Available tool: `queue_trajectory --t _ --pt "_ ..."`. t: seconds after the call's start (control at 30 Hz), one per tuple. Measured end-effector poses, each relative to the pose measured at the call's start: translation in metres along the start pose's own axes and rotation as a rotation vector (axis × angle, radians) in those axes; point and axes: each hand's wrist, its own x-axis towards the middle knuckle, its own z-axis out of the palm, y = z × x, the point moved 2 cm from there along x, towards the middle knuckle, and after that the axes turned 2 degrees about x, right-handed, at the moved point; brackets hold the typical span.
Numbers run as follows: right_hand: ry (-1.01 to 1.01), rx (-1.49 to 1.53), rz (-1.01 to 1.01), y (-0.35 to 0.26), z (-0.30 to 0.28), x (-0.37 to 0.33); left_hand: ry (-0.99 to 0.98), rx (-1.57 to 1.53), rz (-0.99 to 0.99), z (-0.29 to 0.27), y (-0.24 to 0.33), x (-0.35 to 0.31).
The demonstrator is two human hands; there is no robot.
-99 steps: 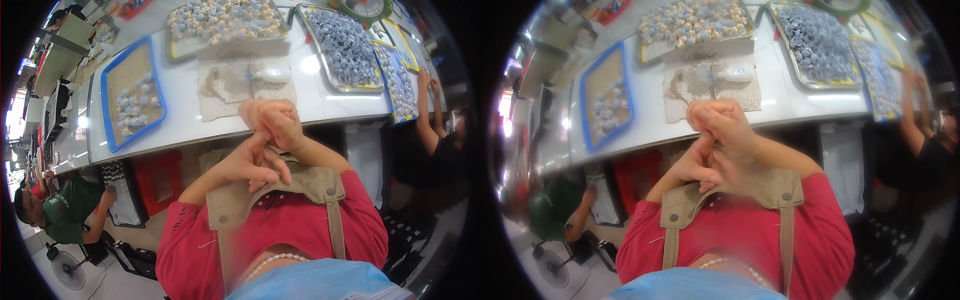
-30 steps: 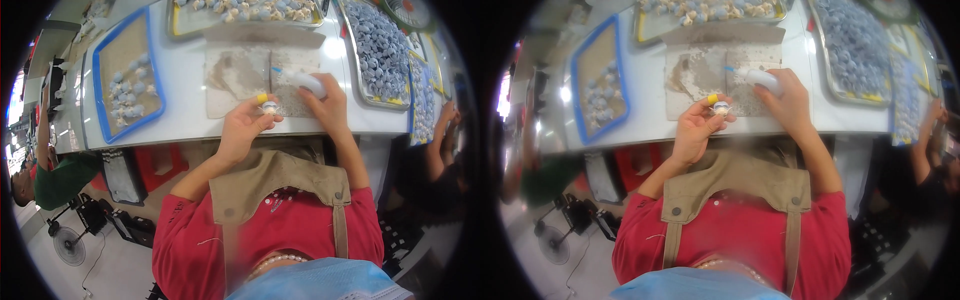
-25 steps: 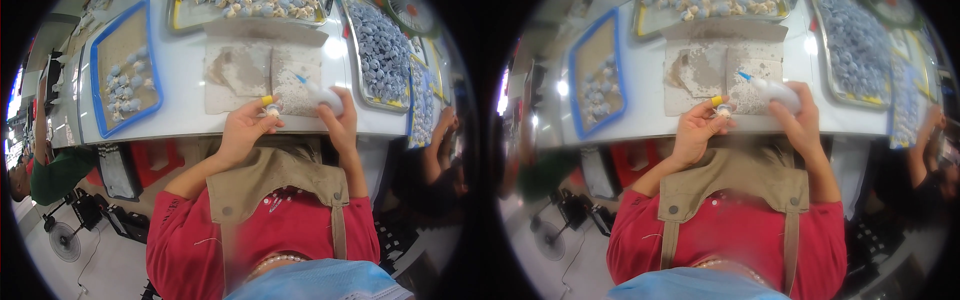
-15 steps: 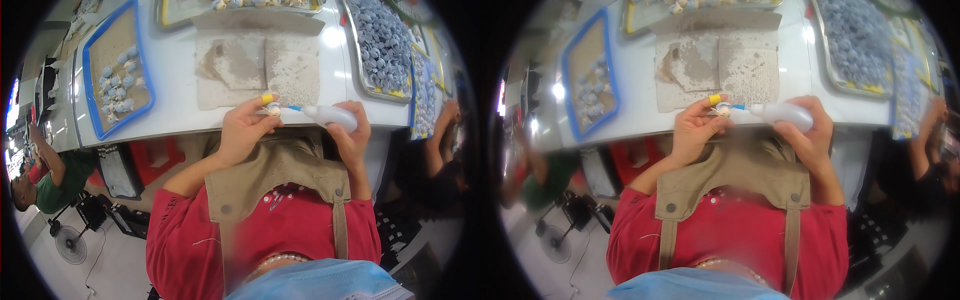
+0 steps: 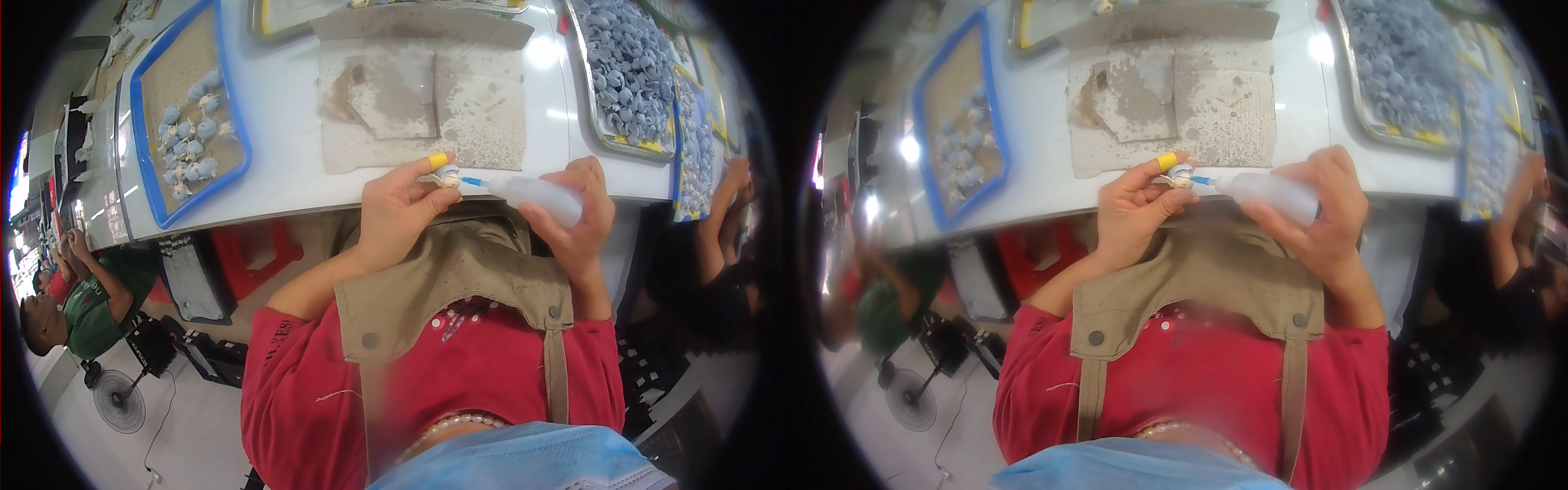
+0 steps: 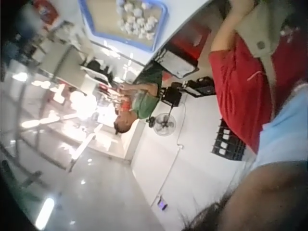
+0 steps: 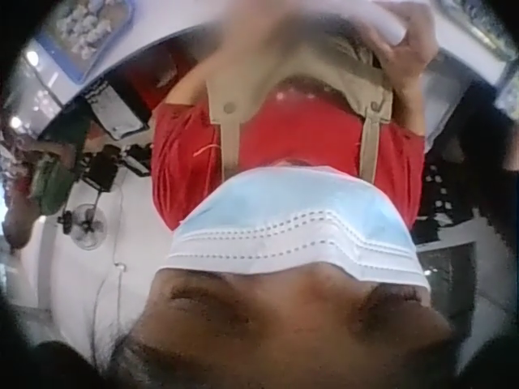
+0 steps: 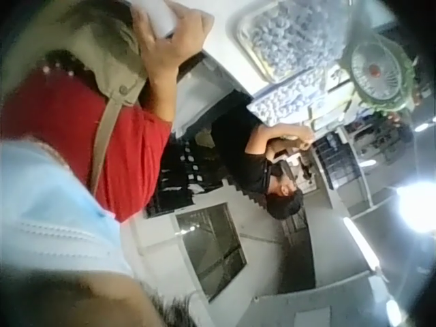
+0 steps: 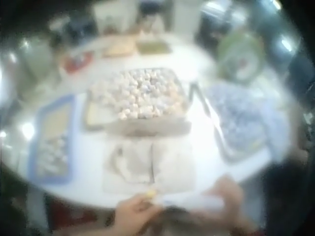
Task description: The person applies glue from a glue bottle to small plastic or ceramic toy components to assemble them.
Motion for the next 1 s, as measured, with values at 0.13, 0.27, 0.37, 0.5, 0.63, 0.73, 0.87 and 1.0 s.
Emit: queue_trajectory --t 0.13,0.27,0.37,0.5,0.63,0.73,0.87,1.0 --pt "-0.010 -0.013 0.001 -0.0037 0.0005 0.0016 -0.008 0.031 -0.011 0.0002 0.0014 -0.0009" --pt "-0.010 -0.016 -0.007 -0.0050 0.0021 0.0023 -0.008 0.027 -0.018 -0.0005 0.0010 -0.0023" --pt "-0.017 -0.032 -0.009 -0.0054 0.0017 0.0020 -0.011 0.008 -0.013 0.0009 0.0008 -0.0019" --pt "-0.021 -0.031 -0.002 -0.0040 0.0021 0.0024 -0.013 -0.024 0.003 0.0010 0.0000 -0.0022" --pt "0.013 0.020 0.026 -0.0043 -0.0010 0.0008 -0.012 -0.089 -0.058 -0.0003 0.0016 0.0003" --pt "0.046 0.021 0.077 -0.0016 -0.0015 -0.0009 -0.011 -0.188 -0.112 -0.0008 0.0019 0.0015" --pt "0.028 0.008 0.081 -0.0013 -0.0015 -0.0010 -0.002 -0.217 -0.151 -0.0004 0.0003 0.0018" --pt "0.019 -0.014 0.066 -0.0007 -0.0019 -0.0016 -0.003 -0.218 -0.130 0.0004 -0.0012 0.0016"
